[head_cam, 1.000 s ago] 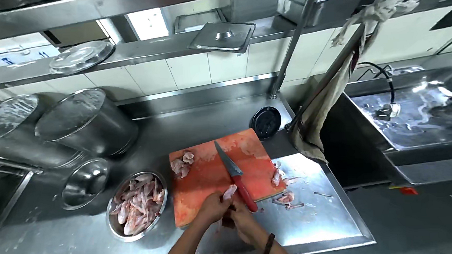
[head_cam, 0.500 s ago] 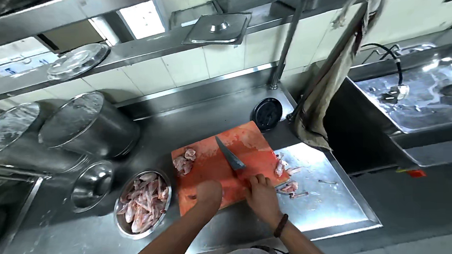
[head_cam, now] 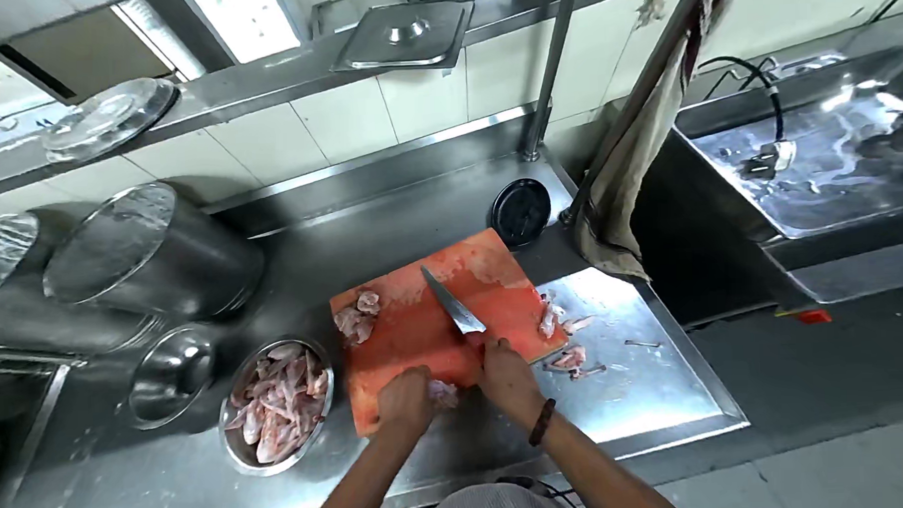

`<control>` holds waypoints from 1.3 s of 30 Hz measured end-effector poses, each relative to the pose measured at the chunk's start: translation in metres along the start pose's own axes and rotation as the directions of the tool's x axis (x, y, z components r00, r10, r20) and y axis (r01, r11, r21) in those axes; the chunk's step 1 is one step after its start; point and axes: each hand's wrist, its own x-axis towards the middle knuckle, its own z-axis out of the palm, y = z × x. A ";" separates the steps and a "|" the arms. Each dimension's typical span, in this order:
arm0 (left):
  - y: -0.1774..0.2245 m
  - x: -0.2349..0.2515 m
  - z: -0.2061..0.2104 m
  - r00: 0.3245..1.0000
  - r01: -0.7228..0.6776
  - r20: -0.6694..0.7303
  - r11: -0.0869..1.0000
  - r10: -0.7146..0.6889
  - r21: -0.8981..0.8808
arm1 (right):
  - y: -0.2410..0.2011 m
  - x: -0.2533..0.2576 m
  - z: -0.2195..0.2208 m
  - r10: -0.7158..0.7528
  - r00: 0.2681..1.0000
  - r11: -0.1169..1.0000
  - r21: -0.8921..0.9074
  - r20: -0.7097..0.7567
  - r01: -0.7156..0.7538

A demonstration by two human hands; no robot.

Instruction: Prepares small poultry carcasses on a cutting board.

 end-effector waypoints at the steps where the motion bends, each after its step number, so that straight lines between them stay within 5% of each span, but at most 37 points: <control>1: -0.006 -0.004 -0.015 1.000 0.004 -0.001 1.000 -0.004 0.020 | 0.001 -0.001 -0.001 0.001 1.000 1.000 0.012 0.004 -0.001; 6: -0.020 -0.012 -0.063 0.992 0.066 -0.113 0.984 -0.047 0.163 | 0.013 -0.001 0.010 -0.017 0.999 0.999 0.051 -0.044 0.020; 12: 0.014 0.032 -0.031 0.979 -0.146 -0.096 0.950 0.179 0.277 | 0.021 -0.005 0.014 -0.009 0.999 0.997 0.078 -0.053 0.014; 21: 0.031 0.065 0.004 0.940 -0.312 -0.125 0.949 0.317 0.053 | 0.049 -0.010 0.014 -0.039 0.998 0.948 0.315 -0.040 0.050; 28: 0.020 0.034 -0.014 0.986 -0.137 -0.083 0.989 0.141 0.055 | 0.052 -0.021 0.020 -0.047 0.979 0.926 0.359 -0.196 0.117; 33: -0.004 -0.002 -0.035 0.990 0.132 -0.085 0.965 -0.115 0.227 | 0.043 -0.012 0.029 -0.169 0.982 0.916 0.355 -0.089 0.189; 39: 0.035 0.018 -0.013 1.000 0.004 0.004 0.960 -0.005 0.279 | 0.047 -0.008 0.036 -0.103 0.991 0.914 0.385 -0.080 0.126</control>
